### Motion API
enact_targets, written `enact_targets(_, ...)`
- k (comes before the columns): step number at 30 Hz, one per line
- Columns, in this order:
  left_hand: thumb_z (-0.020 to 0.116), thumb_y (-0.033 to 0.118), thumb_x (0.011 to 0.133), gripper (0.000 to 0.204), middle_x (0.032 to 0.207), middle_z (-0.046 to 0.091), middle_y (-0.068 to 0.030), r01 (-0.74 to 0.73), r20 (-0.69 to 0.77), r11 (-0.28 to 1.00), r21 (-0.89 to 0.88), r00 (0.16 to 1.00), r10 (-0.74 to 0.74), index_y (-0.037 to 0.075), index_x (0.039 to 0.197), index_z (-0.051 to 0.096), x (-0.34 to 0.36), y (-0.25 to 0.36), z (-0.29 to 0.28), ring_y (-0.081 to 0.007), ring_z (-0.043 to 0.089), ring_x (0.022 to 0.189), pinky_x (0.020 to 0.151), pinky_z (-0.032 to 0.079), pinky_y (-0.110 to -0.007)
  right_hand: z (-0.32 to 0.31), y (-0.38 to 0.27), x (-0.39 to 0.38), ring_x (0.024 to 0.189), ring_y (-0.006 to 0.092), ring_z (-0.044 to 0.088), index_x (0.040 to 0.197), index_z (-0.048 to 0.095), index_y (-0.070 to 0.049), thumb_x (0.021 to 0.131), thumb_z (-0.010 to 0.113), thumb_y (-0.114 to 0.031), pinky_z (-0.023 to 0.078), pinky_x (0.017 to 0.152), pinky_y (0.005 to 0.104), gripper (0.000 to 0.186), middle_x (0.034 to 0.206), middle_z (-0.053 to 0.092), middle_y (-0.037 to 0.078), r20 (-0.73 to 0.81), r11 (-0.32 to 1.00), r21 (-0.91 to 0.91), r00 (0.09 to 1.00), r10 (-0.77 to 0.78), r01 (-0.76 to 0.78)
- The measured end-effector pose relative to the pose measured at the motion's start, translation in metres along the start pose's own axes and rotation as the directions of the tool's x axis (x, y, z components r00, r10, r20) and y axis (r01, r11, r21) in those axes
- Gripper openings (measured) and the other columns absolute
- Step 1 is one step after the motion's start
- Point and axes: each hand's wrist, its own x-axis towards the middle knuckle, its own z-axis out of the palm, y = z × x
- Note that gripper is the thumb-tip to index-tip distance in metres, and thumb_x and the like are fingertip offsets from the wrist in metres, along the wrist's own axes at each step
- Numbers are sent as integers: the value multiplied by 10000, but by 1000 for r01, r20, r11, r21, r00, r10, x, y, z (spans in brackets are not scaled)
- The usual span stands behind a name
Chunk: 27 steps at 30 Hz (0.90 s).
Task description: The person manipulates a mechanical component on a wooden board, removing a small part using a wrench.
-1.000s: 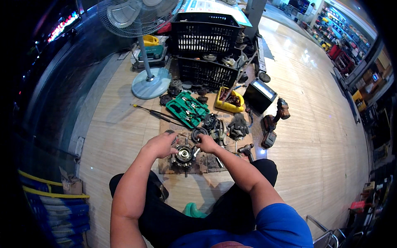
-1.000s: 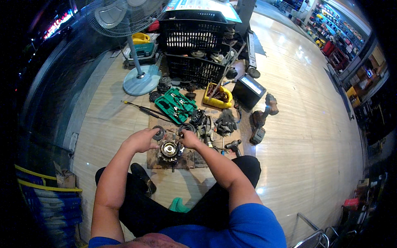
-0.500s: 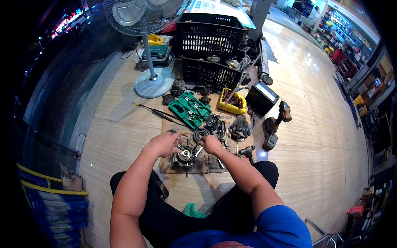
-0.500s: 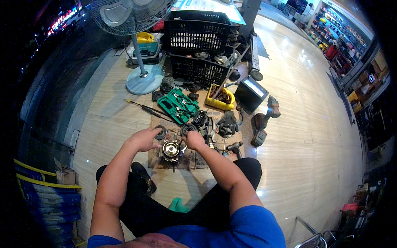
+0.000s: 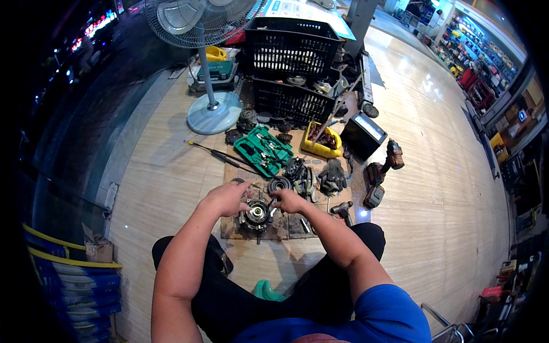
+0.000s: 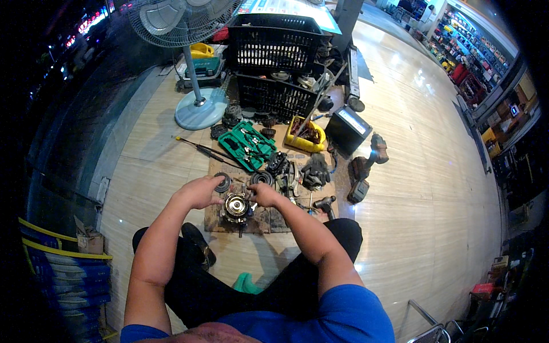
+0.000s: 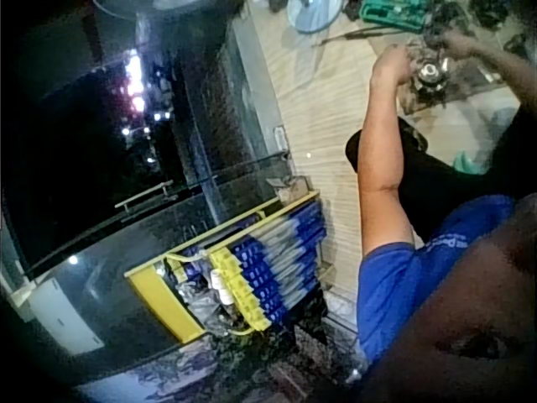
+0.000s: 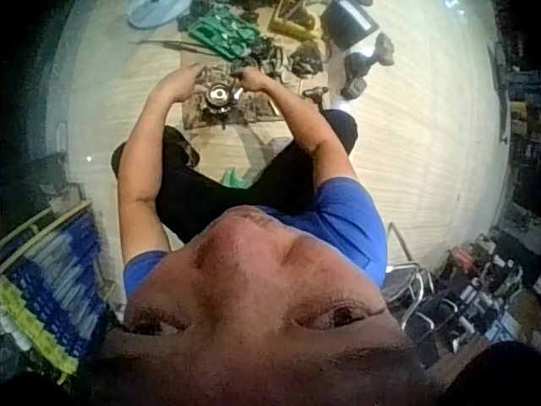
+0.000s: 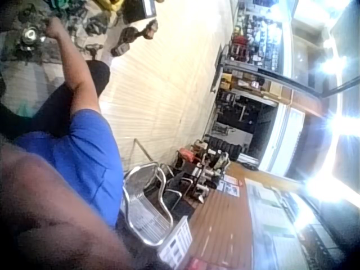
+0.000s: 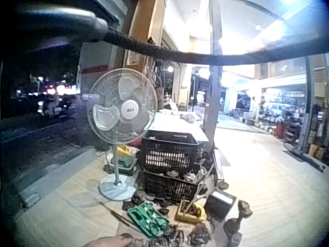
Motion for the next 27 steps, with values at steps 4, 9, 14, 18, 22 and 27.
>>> enact_targets(4, 782, 343, 785, 775, 1313, 549, -220, 7, 7, 1000, 10, 1000, -7, 98, 1416, 405, -2, 0, 0, -389, 543, 1196, 981, 466, -437, -9, -16, -4, 776, 340, 676, 1155, 631, 6, 850, 718, -298, 527, 709, 431, 440, 907, 692, 225, -66, 992, -97, 995, 69, -75)
enact_targets(9, 778, 348, 789, 784, 1329, 540, -218, 11, 11, 1000, 18, 1000, -11, 100, 1428, 396, -1, 1, 0, -383, 536, 1211, 991, 463, -431, -10, -23, -7, 844, 428, 641, 913, 698, -6, 834, 702, -413, 507, 747, 492, 415, 878, 670, 247, -175, 974, -174, 978, 112, -143)
enact_targets(14, 778, 344, 790, 770, 1310, 550, -219, 7, 2, 1000, 20, 1000, -7, 100, 1416, 403, -3, 0, 1, -385, 543, 1198, 980, 467, -435, -10, -27, -4, 824, 435, 638, 820, 690, 5, 869, 631, -484, 504, 743, 504, 495, 828, 663, 256, -195, 956, -153, 956, 217, -249)
enact_targets(18, 779, 345, 789, 767, 1292, 559, -221, 9, 18, 1000, 21, 1000, -9, 100, 1410, 401, -2, 3, -2, -390, 547, 1187, 968, 471, -443, -3, -17, -2, 802, 431, 636, 798, 687, 6, 886, 610, -508, 497, 733, 493, 527, 800, 656, 252, -262, 951, -117, 932, 248, -286)
enact_targets(22, 775, 342, 793, 766, 1285, 560, -226, 14, 18, 1000, 17, 1000, -14, 103, 1413, 395, -3, 2, -1, -397, 548, 1181, 964, 472, -446, 2, -14, 1, 814, 434, 636, 801, 691, 6, 894, 601, -492, 498, 744, 497, 514, 805, 656, 256, -293, 946, -105, 919, 264, -306)
enact_targets(27, 770, 339, 799, 753, 1302, 556, -202, 25, 30, 999, 23, 999, -26, 102, 1417, 411, -4, 6, -5, -363, 545, 1202, 968, 477, -428, 6, -9, 3, 726, 391, 668, 791, 681, 30, 908, 602, -465, 524, 690, 470, 514, 749, 662, 244, -346, 950, -106, 906, 243, -295)
